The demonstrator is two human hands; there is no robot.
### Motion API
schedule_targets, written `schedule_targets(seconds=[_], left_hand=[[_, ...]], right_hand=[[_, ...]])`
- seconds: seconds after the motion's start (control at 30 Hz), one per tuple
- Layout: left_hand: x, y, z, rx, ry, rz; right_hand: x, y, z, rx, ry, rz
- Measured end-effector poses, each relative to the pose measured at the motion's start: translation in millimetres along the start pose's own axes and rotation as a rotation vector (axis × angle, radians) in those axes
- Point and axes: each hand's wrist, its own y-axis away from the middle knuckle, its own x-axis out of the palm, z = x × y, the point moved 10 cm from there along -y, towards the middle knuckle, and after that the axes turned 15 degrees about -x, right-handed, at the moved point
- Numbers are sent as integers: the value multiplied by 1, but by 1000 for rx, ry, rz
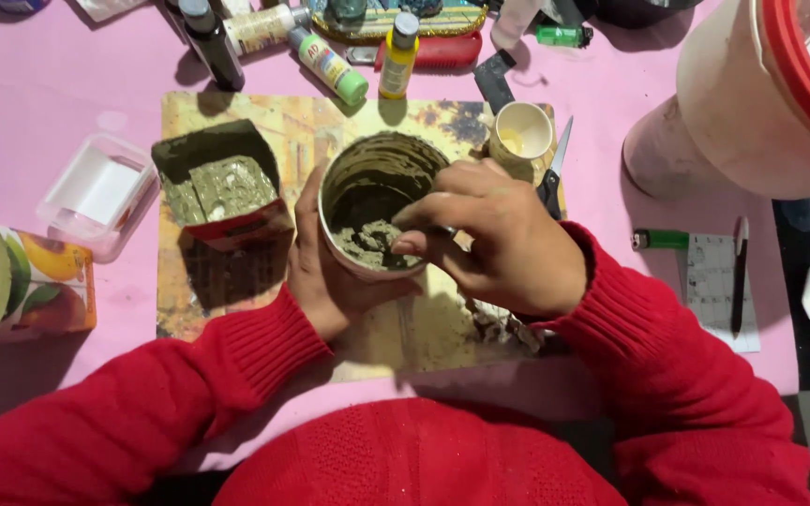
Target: Mixing a gray cement-like material in a container and transferring it into a square mold.
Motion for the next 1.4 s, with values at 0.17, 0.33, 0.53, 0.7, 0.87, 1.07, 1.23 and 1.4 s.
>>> schedule_targets(seconds=[0.17,0.33,0.53,0.7,0.87,1.07,1.23,1.4], left_hand=[[-6,-1,15,10,-80,-128],[-5,17,-30,415,-45,-76],[5,23,-34,417,-112,38],[11,22,-39,424,-151,55],[7,20,-40,407,-125,54],[8,21,-43,446,-128,58],[10,24,-44,467,-104,26],[10,23,-42,441,-169,-2]], right_hand=[[3,-11,-2,-87,-14,115],[-34,3,27,-79,-125,141],[-21,26,50,-239,158,171],[-17,63,41,44,66,-12],[-27,79,37,269,-47,-107],[-10,62,45,105,-124,-64],[-31,64,25,220,110,-179],[-20,69,37,133,-34,-113]])
